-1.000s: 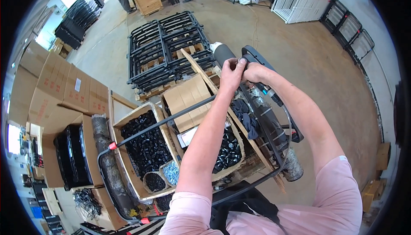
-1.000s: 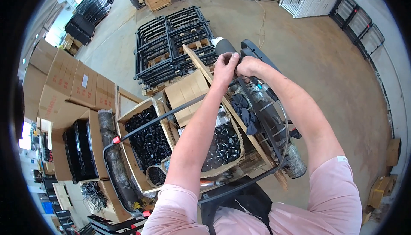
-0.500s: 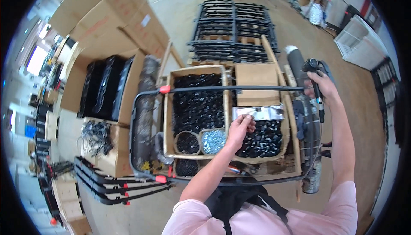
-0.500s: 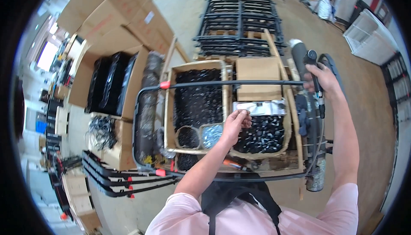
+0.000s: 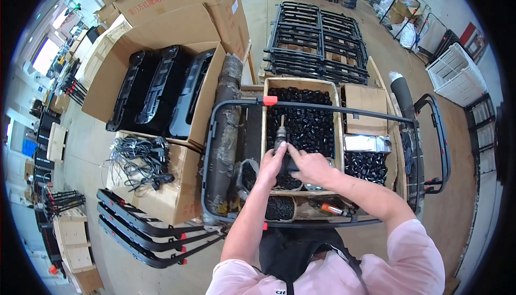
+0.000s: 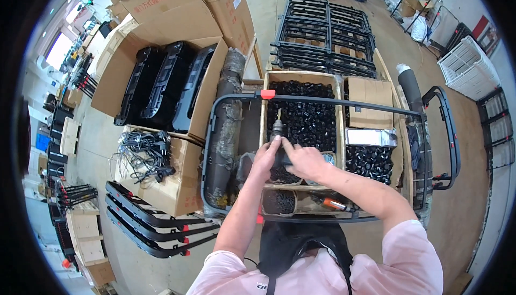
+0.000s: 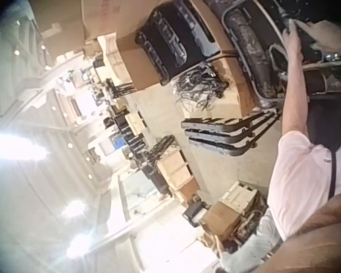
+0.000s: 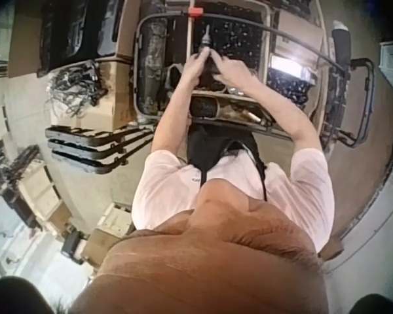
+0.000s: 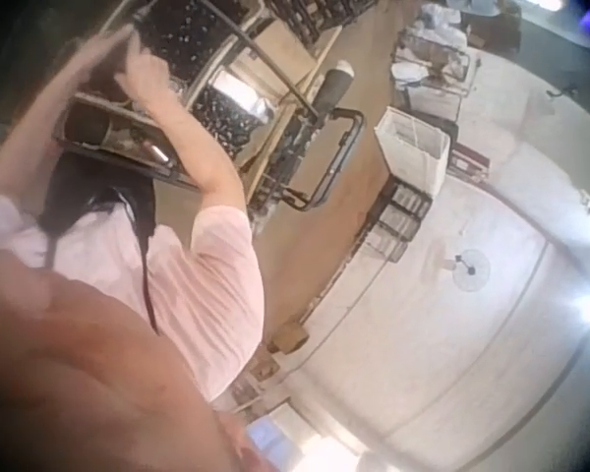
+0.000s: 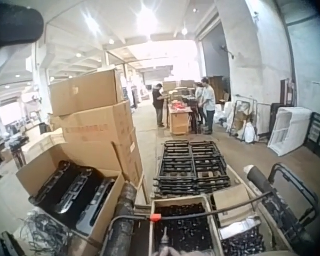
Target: Assembling metal frames using a power drill and other components in a manufacturing facility.
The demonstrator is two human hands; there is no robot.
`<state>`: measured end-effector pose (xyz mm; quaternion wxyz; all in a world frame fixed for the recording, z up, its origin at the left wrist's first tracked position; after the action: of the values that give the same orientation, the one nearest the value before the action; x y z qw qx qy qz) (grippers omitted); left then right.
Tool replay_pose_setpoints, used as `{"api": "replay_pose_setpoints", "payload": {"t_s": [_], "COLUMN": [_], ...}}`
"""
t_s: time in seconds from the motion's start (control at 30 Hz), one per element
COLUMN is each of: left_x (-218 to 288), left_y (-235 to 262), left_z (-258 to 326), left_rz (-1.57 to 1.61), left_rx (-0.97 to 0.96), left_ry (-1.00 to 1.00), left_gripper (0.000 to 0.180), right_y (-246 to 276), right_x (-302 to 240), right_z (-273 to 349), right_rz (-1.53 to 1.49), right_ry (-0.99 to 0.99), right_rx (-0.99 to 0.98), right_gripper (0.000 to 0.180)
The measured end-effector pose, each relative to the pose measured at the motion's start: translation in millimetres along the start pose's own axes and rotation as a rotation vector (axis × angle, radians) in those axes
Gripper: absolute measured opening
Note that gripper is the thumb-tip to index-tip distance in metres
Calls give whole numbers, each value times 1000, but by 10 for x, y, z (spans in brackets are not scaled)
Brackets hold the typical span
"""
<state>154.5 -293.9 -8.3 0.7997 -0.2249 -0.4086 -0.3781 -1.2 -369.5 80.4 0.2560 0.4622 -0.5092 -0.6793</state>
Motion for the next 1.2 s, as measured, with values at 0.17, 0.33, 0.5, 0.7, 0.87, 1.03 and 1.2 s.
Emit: {"api": "replay_pose_setpoints", "payload": {"t_s": [0.17, 0.33, 0.5, 0.7, 0.87, 1.03, 1.2], "left_x": [115, 71, 122, 114, 95, 35, -79], "left_y": [543, 832, 851, 863, 772, 748, 890], "left_z": [-453, -735, -807, -826, -891, -979, -1118], "left_rz": [-387, -436, -451, -455, -424, -454, -336], "left_rx": [253, 313, 245, 192, 189, 164, 128], "left_ry": [-176, -220, -206, -235, -250, -237, -203], "left_gripper": [64, 66, 66, 65, 67, 70, 69], "right_y": [-559, -783, -808, -851, -825, -856, -767], "right_x": [-176, -268, -265, -252, -213, -158, -281], "right_z": [-633, -1006, -1038, -1042, -1018, -1063, -1138], "right_rz": [-11, -32, -32, -50, -50, -32, -6], "right_ry": [-13, -25, -80, -105, -129, -123, -117], "right_rx": [87, 85, 69, 105, 135, 105, 81], "right_gripper": [96, 91, 91, 92, 92, 85, 87]}}
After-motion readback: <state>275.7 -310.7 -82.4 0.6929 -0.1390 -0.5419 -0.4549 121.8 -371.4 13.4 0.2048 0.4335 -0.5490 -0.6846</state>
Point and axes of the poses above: each hand's wrist, its own z-axis away from the middle knuckle, its own y-axis out of the back of the hand, x = y × z, the point moved 1 cm from there along -z, towards the middle knuckle, and after that the axes turned 4 degrees about x, right-handed, at the moved point
